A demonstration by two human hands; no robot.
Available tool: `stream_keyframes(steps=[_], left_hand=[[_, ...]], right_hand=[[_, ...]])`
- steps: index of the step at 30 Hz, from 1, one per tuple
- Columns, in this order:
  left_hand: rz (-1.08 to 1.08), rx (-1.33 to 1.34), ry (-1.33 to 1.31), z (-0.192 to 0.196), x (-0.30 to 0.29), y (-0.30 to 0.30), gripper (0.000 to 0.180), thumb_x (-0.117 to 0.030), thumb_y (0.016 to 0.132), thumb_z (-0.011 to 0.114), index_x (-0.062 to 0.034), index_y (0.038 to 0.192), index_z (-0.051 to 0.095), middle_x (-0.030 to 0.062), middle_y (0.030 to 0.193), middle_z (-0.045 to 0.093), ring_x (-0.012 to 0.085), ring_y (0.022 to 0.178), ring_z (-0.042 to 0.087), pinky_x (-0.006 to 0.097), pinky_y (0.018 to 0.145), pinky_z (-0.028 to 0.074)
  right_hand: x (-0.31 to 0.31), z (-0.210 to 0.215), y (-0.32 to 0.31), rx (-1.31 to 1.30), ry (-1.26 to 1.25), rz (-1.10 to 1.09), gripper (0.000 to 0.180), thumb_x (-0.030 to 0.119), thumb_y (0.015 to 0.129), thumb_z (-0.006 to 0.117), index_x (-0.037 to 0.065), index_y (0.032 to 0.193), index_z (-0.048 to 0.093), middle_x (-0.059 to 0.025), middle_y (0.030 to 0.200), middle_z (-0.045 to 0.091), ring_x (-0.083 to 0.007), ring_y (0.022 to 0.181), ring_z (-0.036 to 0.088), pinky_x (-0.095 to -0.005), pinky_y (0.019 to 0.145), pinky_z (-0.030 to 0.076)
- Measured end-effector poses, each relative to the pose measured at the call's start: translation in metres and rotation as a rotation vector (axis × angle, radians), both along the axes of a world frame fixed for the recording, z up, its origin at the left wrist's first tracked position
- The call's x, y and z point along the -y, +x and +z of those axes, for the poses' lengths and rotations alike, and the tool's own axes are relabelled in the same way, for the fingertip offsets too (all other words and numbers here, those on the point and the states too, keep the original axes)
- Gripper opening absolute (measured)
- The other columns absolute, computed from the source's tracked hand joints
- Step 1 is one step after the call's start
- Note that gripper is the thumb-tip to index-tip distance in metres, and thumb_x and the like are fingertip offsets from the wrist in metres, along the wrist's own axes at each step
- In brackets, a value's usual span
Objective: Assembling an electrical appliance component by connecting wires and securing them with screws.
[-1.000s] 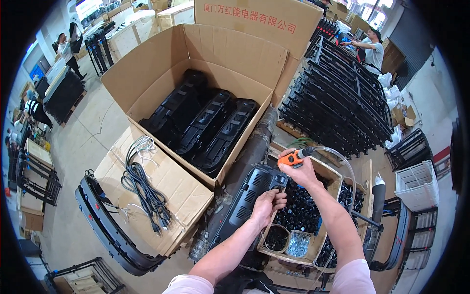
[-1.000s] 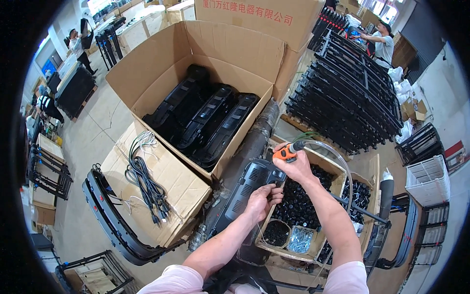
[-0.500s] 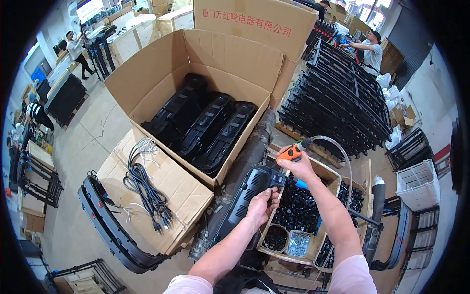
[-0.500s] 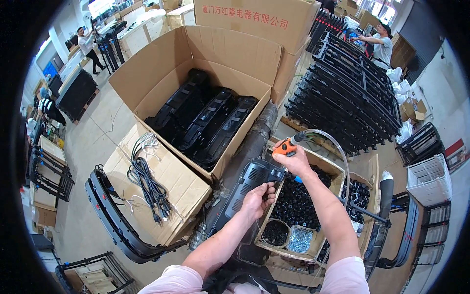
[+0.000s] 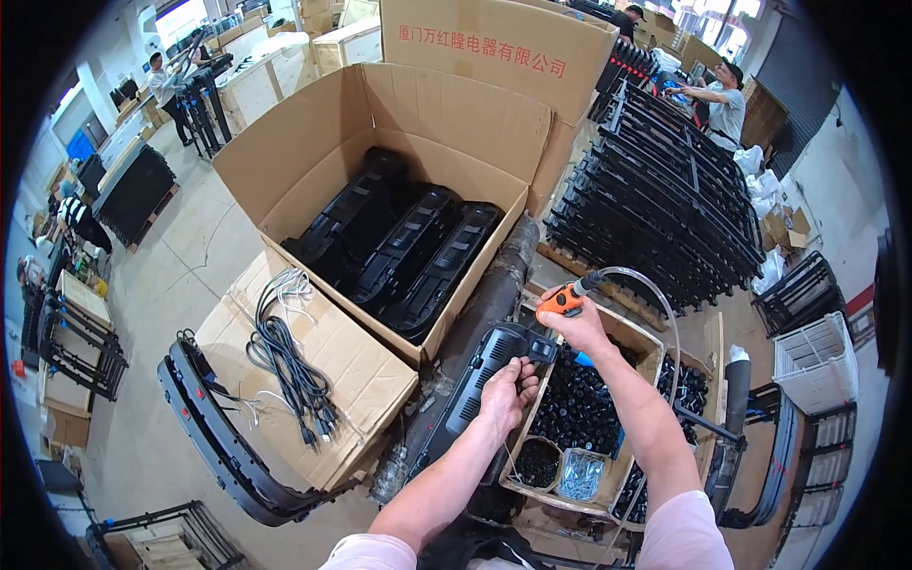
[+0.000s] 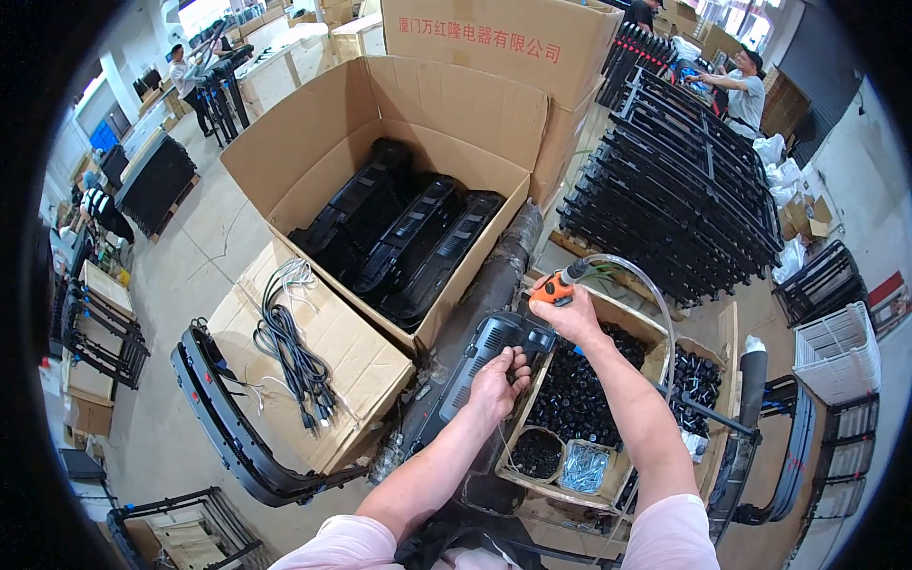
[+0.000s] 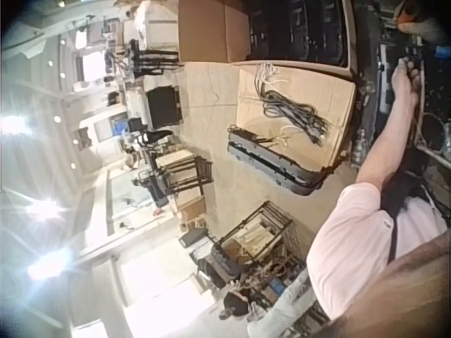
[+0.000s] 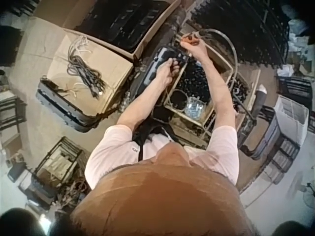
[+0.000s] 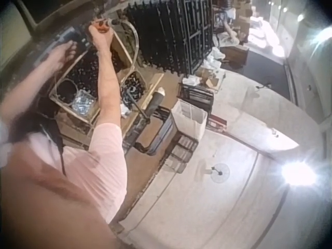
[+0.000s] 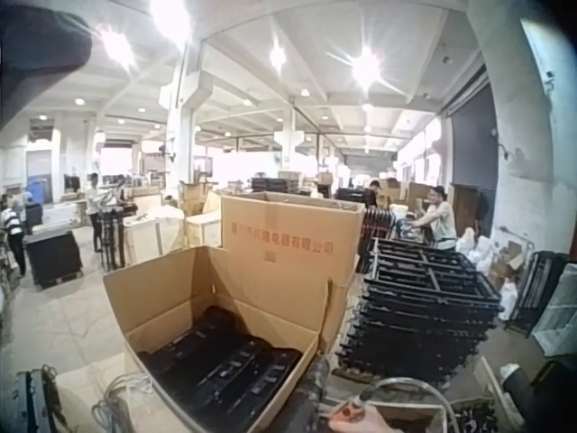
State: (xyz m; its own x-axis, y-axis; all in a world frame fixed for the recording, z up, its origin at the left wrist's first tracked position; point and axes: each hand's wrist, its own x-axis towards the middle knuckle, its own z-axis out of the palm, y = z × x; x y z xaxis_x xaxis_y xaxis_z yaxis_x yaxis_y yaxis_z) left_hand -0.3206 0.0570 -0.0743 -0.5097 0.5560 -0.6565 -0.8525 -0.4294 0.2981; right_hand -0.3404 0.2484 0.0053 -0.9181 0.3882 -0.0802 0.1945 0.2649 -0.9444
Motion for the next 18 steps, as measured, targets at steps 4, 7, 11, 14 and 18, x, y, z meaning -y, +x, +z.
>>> stream_keyframes(steps=[4, 7, 11, 14, 18], left_hand=[[0.019, 0.031, -0.020, 0.004, -0.006, -0.005, 0.023, -0.029, 0.107, 0.060, -0.0090, 0.115, 0.069, 0.0013, 0.092, 0.070, 0.0149, 0.073, 0.065, 0.029, 0.066, 0.058], [0.049, 0.033, 0.003, 0.000, -0.010, -0.011, 0.022, -0.029, 0.107, 0.059, -0.0099, 0.114, 0.069, 0.0009, 0.091, 0.071, 0.0154, 0.073, 0.066, 0.030, 0.067, 0.058], [0.103, 0.079, 0.006, -0.008, -0.015, -0.015, 0.024, -0.030, 0.108, 0.057, -0.0096, 0.114, 0.069, 0.0011, 0.090, 0.071, 0.0137, 0.071, 0.067, 0.027, 0.059, 0.059], [0.167, 0.143, 0.057, -0.013, -0.015, -0.020, 0.024, -0.031, 0.107, 0.059, -0.0093, 0.110, 0.070, 0.0010, 0.089, 0.071, 0.0139, 0.071, 0.066, 0.027, 0.059, 0.059], [0.272, 0.243, 0.217, -0.022, -0.015, -0.028, 0.022, -0.030, 0.106, 0.061, -0.0093, 0.104, 0.069, 0.0006, 0.087, 0.069, 0.0140, 0.071, 0.066, 0.026, 0.060, 0.060]], right_hand=[[0.001, 0.000, 0.001, -0.003, 0.019, -0.013, 0.038, 0.014, 0.078, 0.083, 0.008, 0.113, 0.069, -0.0040, 0.106, 0.075, -0.0155, 0.101, 0.069, -0.0325, 0.096, 0.054], [0.007, 0.003, 0.001, -0.003, 0.042, -0.014, 0.042, 0.014, 0.079, 0.082, 0.007, 0.118, 0.068, -0.0045, 0.107, 0.075, -0.0157, 0.101, 0.069, -0.0327, 0.096, 0.054], [0.020, 0.016, 0.012, -0.090, 0.080, -0.006, 0.046, 0.013, 0.080, 0.082, 0.005, 0.123, 0.067, -0.0071, 0.110, 0.074, -0.0164, 0.102, 0.069, -0.0332, 0.095, 0.054], [0.037, 0.043, 0.028, -0.149, -0.044, 0.048, 0.052, 0.010, 0.082, 0.082, 0.002, 0.128, 0.061, -0.0111, 0.115, 0.073, -0.0178, 0.105, 0.069, -0.0345, 0.095, 0.056], [0.050, 0.061, 0.036, -0.184, -0.114, 0.104, 0.052, 0.008, 0.082, 0.082, 0.001, 0.129, 0.059, -0.0137, 0.116, 0.073, -0.0199, 0.108, 0.069, -0.0371, 0.098, 0.056]])
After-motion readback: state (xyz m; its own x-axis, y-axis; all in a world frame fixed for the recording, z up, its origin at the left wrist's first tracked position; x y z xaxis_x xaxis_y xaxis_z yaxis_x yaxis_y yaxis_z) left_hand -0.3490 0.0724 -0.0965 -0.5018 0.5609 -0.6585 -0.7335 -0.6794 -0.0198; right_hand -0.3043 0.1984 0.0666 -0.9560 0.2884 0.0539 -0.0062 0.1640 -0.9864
